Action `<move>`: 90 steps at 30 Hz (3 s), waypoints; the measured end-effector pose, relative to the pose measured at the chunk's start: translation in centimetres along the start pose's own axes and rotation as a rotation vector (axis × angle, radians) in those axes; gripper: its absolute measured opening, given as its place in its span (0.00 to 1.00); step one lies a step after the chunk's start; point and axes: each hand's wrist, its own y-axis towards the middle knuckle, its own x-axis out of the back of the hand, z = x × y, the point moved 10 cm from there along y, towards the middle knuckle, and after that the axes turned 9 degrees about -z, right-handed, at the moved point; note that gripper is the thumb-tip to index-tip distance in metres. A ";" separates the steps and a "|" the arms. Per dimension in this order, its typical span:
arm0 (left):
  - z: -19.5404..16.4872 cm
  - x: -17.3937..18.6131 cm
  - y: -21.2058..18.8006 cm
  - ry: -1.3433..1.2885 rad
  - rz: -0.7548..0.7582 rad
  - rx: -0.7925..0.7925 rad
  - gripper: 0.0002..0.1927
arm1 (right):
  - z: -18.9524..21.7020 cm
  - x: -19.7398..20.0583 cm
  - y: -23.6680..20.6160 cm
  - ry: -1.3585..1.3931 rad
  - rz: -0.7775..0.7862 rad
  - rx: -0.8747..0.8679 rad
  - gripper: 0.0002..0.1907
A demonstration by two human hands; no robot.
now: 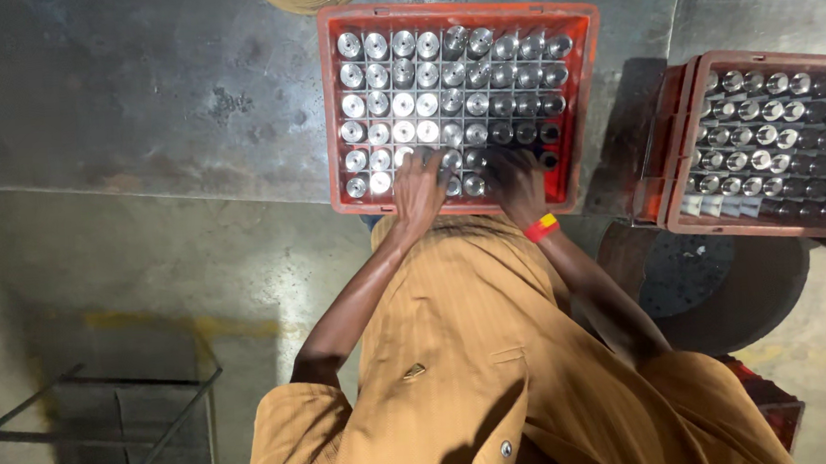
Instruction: The person stands at a metal workbench and handles small metal cup-shaped components from a red grid tray, picking them up, dipping some into buckets of dark granular material, and arranging the components back into the tray cells one at a time.
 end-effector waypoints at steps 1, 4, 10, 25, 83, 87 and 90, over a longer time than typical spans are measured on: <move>0.3 -1.1 0.1 0.098 0.052 0.015 0.17 | 0.4 -0.5 0.0 0.009 0.004 0.045 0.11; 0.1 -3.3 1.0 0.189 0.105 -0.072 0.16 | 0.6 -1.1 0.4 0.046 0.016 0.139 0.10; 4.5 -1.6 1.5 -0.113 0.157 0.016 0.18 | -5.8 2.9 0.2 0.493 -0.072 -0.167 0.09; -0.7 -0.9 -2.3 -0.018 0.157 -0.178 0.28 | 2.7 1.5 -0.8 0.080 0.019 0.096 0.18; -7.7 -5.6 18.4 0.276 -0.156 -0.217 0.15 | -3.5 4.0 16.7 -0.217 -0.106 0.263 0.14; -6.7 -3.5 18.2 0.004 -0.142 -0.259 0.15 | -6.0 6.4 17.2 0.076 -0.067 0.186 0.13; -3.0 -0.2 17.7 -0.345 -0.335 0.022 0.18 | -9.9 9.2 16.9 0.573 -0.251 -0.125 0.14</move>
